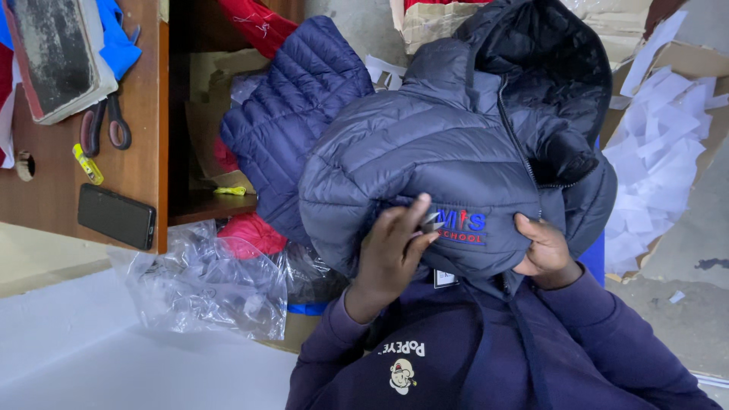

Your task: The person uses a small blade to carefully cut a logo patch from the chest of a dark puffer jacket. They then use scissors to cut and remove the paper backing and other tags from the jacket's interior.

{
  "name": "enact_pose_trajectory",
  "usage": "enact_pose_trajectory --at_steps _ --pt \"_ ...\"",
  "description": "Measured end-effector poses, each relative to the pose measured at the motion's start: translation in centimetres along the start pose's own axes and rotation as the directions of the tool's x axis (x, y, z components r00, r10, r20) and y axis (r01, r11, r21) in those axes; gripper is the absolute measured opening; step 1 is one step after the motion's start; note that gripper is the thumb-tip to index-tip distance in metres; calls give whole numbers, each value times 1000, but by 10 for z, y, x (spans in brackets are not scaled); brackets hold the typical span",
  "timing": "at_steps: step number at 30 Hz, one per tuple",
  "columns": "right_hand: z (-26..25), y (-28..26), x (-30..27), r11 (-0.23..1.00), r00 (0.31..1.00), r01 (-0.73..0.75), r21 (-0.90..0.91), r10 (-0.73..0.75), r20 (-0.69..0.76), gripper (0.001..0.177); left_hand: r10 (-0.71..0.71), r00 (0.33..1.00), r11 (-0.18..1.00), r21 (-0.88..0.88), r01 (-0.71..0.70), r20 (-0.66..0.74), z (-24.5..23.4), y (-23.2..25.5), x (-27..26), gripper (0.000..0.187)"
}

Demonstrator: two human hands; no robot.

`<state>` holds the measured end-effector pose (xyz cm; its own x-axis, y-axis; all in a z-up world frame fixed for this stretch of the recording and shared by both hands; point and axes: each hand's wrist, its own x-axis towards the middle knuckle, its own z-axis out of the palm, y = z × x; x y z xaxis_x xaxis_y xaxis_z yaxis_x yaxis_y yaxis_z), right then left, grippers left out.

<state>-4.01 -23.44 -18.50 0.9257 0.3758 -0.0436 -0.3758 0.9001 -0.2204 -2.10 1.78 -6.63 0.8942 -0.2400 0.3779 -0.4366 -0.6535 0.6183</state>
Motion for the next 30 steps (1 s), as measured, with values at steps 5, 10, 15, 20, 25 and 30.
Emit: enact_pose_trajectory --at_steps 5,10,15,20,25,30 --pt "-34 -2 -3 1000 1000 10 25 -10 -5 51 139 915 975 -215 -59 378 -32 31 15 70" --pt "-39 -3 -7 999 998 -11 -33 9 -61 52 404 733 838 -543 -56 548 -49 19 6 24" --pt "-40 -10 -12 980 968 -60 -188 11 -251 53 -231 938 202 -930 307 259 -77 -51 -28 74" --pt "34 -14 5 850 838 -315 -423 39 -545 78 -333 763 894 71 442 -554 -151 -53 26 58" --pt "-110 -44 -39 551 826 -523 -651 140 -546 77 -69 726 657 517 549 -684 -213 -223 25 40" --pt "-19 -35 -14 293 870 -484 -825 59 -490 86 -8 728 214 710 671 -685 -248 -363 27 19"
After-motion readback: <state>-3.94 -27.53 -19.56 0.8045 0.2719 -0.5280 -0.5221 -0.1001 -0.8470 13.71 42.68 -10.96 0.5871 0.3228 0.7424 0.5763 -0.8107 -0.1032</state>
